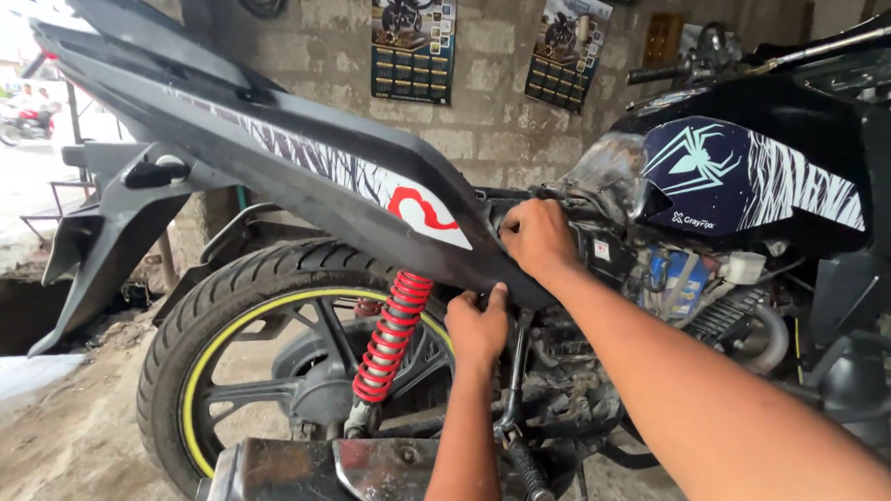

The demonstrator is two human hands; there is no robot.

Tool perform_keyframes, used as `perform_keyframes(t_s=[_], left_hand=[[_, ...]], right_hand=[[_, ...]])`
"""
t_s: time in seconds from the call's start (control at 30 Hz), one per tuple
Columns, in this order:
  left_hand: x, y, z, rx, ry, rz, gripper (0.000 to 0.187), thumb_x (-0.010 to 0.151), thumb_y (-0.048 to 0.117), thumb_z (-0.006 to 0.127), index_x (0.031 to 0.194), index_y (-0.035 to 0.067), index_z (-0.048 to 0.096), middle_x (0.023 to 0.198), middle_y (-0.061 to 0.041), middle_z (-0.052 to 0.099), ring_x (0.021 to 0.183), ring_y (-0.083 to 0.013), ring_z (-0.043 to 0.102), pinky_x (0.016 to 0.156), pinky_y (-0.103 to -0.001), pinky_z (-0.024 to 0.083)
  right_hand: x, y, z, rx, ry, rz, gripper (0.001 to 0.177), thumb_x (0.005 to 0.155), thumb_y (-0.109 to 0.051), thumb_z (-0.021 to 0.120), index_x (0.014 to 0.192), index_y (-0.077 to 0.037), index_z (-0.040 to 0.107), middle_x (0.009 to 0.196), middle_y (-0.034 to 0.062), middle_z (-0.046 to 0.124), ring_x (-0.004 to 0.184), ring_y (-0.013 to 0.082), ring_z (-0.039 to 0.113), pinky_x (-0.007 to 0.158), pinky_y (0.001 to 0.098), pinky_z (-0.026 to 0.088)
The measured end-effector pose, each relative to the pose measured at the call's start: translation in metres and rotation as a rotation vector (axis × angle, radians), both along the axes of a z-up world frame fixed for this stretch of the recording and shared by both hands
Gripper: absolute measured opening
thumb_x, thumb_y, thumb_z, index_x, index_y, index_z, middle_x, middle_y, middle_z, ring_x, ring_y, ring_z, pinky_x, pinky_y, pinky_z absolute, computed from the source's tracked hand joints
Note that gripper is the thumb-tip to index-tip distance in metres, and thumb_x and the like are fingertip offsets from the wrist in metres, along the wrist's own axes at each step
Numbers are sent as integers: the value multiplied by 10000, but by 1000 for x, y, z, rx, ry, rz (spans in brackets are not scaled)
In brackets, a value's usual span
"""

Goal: The person works on a black motorcycle in a repair bay, using a T-handle wrench to loosen and remove fasteners near the seat and side panel. They remove a plastic side cover, set it on the floor, continue working on the frame area, wipe parts with a cloth, and pick up tools from the floor.

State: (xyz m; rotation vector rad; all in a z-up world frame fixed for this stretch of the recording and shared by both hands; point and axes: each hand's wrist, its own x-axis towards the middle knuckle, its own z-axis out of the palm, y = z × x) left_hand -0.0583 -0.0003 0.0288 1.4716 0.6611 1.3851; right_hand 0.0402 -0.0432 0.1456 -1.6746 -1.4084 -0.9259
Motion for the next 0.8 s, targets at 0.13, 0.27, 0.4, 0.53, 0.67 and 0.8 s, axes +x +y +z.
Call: perform_keyframes(t_s=[0.13,0.27,0.4,0.53,0.67,0.8], left_hand=[[2,-4,1,-12,-2,11,386,849,300,776,832,-80,707,760,-208,741,700,-301,728,736,-403,544],[6,-9,0,-15,-25,36,385,849,295,781,891,-82,709,800,-220,743,736,-312,734,749,-409,547],[7,-6,-3,12,-76,63,400,841,278,797,922,-102,701,836,-234,749,765,-324,748,758,-404,557],[-2,-12,2,-11,-78,38,384,839,261,803,927,-98,701,834,-233,752,756,-317,751,751,-392,555],[-2,-12,0,-25,-99,28,352,830,238,825,899,-88,711,830,-222,754,742,-314,743,740,-386,549],[-3,-13,-2,9,-191,13,294,807,200,835,920,-50,728,847,-198,768,756,-299,753,745,-382,555]], right_hand=[[-4,4,-3,-16,80,-43,96,760,-112,778,844,-74,807,830,219,722,830,405,708,769,474,566],[0,9,-11,129,158,-9,112,725,-118,785,821,-65,809,815,198,736,769,344,737,726,401,572],[26,24,-26,206,345,49,120,734,-166,810,812,-76,806,781,141,761,707,256,768,702,338,571],[22,20,-31,269,193,124,138,737,-154,821,831,-54,804,821,135,750,720,260,751,693,347,566],[12,9,-25,284,110,100,123,770,-149,816,836,-46,803,859,131,757,742,277,745,693,364,564],[17,2,-12,115,-38,103,132,788,-142,798,871,-40,800,882,147,758,784,295,741,738,378,568]])
